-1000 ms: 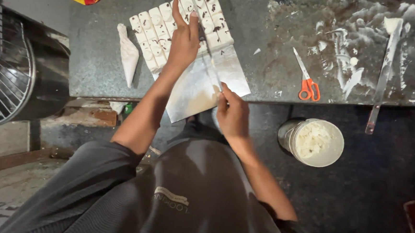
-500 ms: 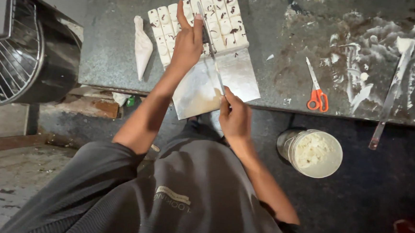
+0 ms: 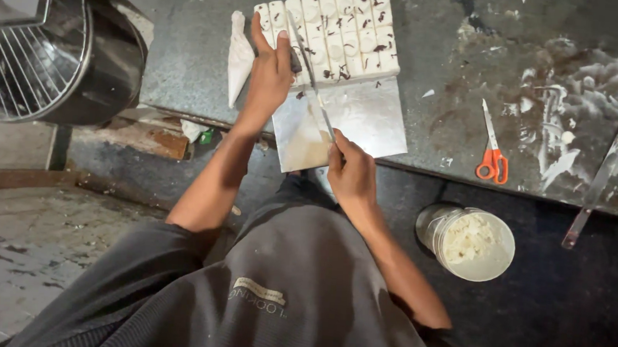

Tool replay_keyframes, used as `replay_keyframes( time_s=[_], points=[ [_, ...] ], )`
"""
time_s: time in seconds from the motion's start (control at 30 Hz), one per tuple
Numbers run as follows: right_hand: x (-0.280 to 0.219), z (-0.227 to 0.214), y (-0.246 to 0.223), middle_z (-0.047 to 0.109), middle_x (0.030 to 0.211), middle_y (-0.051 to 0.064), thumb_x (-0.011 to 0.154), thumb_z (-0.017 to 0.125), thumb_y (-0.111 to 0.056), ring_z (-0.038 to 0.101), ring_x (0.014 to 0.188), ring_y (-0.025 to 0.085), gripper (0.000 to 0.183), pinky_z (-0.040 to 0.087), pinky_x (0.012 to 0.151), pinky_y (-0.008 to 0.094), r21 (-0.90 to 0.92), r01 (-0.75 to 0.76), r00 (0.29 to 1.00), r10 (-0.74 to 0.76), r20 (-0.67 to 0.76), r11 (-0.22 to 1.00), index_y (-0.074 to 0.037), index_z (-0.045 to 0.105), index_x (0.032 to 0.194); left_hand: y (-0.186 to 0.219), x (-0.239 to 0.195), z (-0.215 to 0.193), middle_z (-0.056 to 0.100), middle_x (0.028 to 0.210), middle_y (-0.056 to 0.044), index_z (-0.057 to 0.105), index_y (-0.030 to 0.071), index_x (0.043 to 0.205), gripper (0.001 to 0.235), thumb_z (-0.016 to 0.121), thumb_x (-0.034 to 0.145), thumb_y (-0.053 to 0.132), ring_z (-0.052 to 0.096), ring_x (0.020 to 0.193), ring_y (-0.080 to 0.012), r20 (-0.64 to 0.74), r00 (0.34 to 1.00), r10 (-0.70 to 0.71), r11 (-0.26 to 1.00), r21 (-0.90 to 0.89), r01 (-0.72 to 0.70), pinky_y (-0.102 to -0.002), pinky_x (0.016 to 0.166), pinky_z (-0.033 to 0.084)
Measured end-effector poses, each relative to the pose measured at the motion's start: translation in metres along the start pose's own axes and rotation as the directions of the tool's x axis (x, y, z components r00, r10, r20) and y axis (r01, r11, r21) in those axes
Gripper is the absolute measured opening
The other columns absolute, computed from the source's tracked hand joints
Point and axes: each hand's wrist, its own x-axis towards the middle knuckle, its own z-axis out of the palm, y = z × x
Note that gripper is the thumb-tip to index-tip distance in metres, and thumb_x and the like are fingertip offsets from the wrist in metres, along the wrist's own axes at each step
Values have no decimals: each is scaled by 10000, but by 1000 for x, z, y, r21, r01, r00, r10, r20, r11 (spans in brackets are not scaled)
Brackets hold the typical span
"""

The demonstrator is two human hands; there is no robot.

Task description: The person pipes white cream onto rectangular confectionery pieces in a tray, then shaves dark chocolate over them using a grater, and finally sprinkles additional dark toppings from a bag. The work occurs at a stainless steel counter with various containers and tools nearby.

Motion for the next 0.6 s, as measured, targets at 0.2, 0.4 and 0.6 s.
replay_keyframes(
  time_s=[0.2, 0.4, 0.6],
  points=[
    [0, 6, 2, 696, 915, 268, 969, 643, -75, 706, 836, 417, 281, 549, 703, 448, -78, 56, 998, -54, 32, 995, 26, 687, 1228, 0, -9, -10, 698, 685, -158, -94, -77, 1585, 779, 343, 1166, 413, 724, 626, -301, -54, 997, 57, 997, 52, -54, -371, 626, 552],
    [0, 6, -4, 693, 916, 264, 968, 641, -63, 700, 841, 422, 286, 547, 707, 457, -66, 126, 992, -124, 33, 990, 25, 682, 1238, 6, -13, -16, 692, 660, -140, -74, -73, 1584, 772, 341, 1152, 414, 716, 590, -292, -91, 995, 35, 998, 64, -29, -371, 591, 529],
    [3, 1, -6, 692, 910, 259, 964, 632, -96, 715, 711, 368, 301, 545, 637, 437, 29, 0, 999, -2, 47, 1000, 19, 668, 1240, 2, -20, -26, 697, 672, -154, -61, -71, 1581, 767, 357, 1143, 399, 718, 598, -310, -113, 994, -12, 996, 82, 22, -393, 574, 527]
  ],
)
